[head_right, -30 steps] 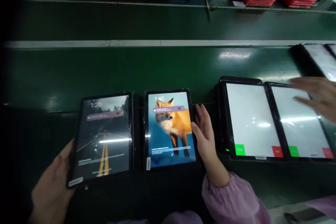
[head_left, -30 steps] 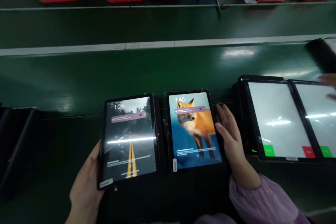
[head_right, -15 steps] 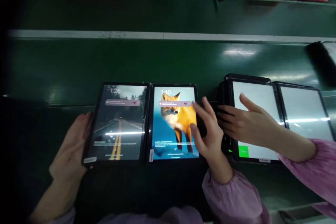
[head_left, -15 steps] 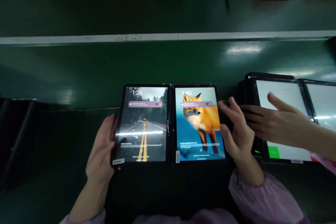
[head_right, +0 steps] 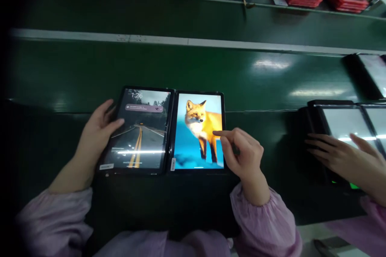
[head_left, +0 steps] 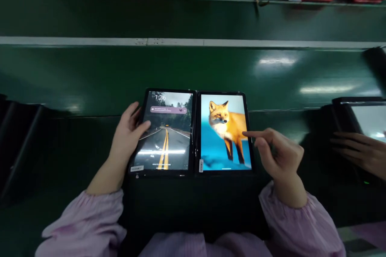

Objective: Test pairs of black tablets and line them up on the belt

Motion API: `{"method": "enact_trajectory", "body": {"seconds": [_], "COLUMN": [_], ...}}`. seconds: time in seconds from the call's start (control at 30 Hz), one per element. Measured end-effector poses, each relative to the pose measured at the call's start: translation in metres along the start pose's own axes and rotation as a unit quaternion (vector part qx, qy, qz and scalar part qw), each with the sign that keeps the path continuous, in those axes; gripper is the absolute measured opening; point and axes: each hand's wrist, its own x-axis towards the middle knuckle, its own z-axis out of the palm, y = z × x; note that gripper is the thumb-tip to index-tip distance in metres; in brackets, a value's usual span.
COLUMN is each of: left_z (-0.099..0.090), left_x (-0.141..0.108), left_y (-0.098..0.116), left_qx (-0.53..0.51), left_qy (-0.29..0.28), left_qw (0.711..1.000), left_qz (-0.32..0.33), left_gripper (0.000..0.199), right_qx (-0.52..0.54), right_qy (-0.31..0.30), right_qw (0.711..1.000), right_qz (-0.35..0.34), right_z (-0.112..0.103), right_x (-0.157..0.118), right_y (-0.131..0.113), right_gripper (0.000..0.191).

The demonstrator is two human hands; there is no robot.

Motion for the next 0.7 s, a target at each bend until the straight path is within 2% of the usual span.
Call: {"method": "enact_trajectory", "body": {"seconds": [0.1, 0.17, 0.23, 0.33, 0.43, 0.57, 0.7], "left_z": [0.013, 0.011, 0.002, -0.015, -0.029, -0.041, -0.049], "left_x": [0.005, 0.002, -0.006, -0.024, -0.042, -0.046, -0.039], "left_y": [0.015, 0.017, 0.014, 0.003, -0.002, 0.001, 0.001], "left_qx": [-0.108, -0.144, -0.146, -0.124, -0.050, 0.035, 0.041], "left_qy": [0.057, 0.046, 0.036, 0.036, 0.023, -0.011, -0.062], "left_qw": [0.992, 0.988, 0.988, 0.990, 0.994, 0.989, 0.986], "left_qz": [-0.018, -0.014, -0.018, -0.049, -0.098, -0.142, -0.146], "left_gripper": [0.062, 0.050, 0.047, 0.057, 0.070, 0.095, 0.112], "right_qx": [0.017, 0.046, 0.081, 0.120, 0.170, 0.214, 0.196], "right_qy": [-0.087, -0.126, -0.159, -0.225, -0.290, -0.305, -0.305], "right_qw": [0.995, 0.988, 0.978, 0.960, 0.937, 0.922, 0.925], "right_qz": [-0.035, -0.077, -0.110, -0.118, -0.097, -0.110, -0.115], "right_z": [-0.011, -0.012, -0.011, -0.007, -0.004, 0.001, 0.001], "right_x": [-0.007, -0.010, -0.011, -0.012, -0.013, -0.017, -0.020], "right_y": [-0.002, -0.004, -0.007, -0.011, -0.012, -0.009, -0.012], "right_gripper": [0.029, 0.029, 0.030, 0.031, 0.029, 0.029, 0.031]}}
